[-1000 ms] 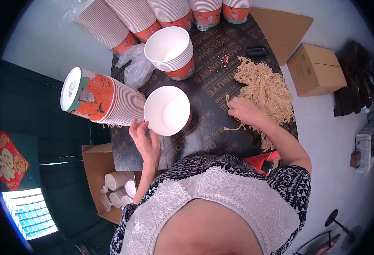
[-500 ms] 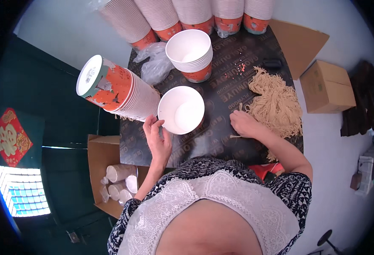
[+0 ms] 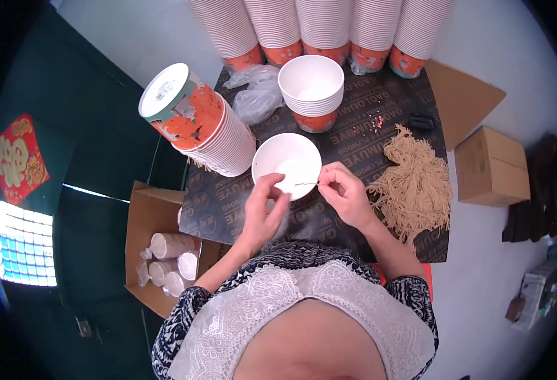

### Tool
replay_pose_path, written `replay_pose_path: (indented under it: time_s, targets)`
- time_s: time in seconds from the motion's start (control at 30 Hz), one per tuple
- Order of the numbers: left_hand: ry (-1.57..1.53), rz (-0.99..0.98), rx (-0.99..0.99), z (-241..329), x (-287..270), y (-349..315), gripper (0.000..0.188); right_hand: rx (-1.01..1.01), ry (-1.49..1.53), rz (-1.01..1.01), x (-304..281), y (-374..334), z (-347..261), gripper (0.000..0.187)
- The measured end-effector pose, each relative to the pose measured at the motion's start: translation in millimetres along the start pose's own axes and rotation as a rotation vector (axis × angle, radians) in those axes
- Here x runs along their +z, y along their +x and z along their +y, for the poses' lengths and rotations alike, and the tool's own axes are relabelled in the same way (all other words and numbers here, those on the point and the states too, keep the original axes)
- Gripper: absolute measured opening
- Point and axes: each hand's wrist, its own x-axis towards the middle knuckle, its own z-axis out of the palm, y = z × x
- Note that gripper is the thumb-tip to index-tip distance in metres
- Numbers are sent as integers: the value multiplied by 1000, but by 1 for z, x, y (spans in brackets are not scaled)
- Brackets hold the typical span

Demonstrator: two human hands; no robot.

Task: Packaging portions of dried noodles into individual paper bowls.

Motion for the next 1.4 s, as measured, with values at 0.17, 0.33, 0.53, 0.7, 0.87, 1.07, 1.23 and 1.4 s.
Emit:
replay_pose_path:
  time_s: [0.17, 0.33, 0.53, 0.7, 0.87, 1.07, 1.23, 1.4]
  targets:
    - [51, -152, -10, 20, 6, 3, 35, 112, 126, -54, 11, -6, -4, 2]
    - [109, -214, -109, 14, 1, -4, 10, 237, 18, -105, 12, -11, -10, 6]
    - [223, -129, 60, 11, -3, 0, 7, 133, -209, -57, 23, -15, -1, 10]
    - [311, 132, 141, -3, 4, 5, 7, 207, -72, 73, 12, -13, -3, 9]
    - [464, -11, 315, 1, 21, 6, 27, 107, 129, 198, -8, -4, -12, 7]
    - [676, -191, 238, -25, 26, 12, 22, 197, 319, 347, -6, -2, -22, 13]
    - [457, -59, 235, -3, -3, 22, 12, 162, 245, 492, -11, 2, -15, 20]
    - [133, -136, -39, 5, -14, 25, 8, -131, -160, 257, -11, 13, -1, 21]
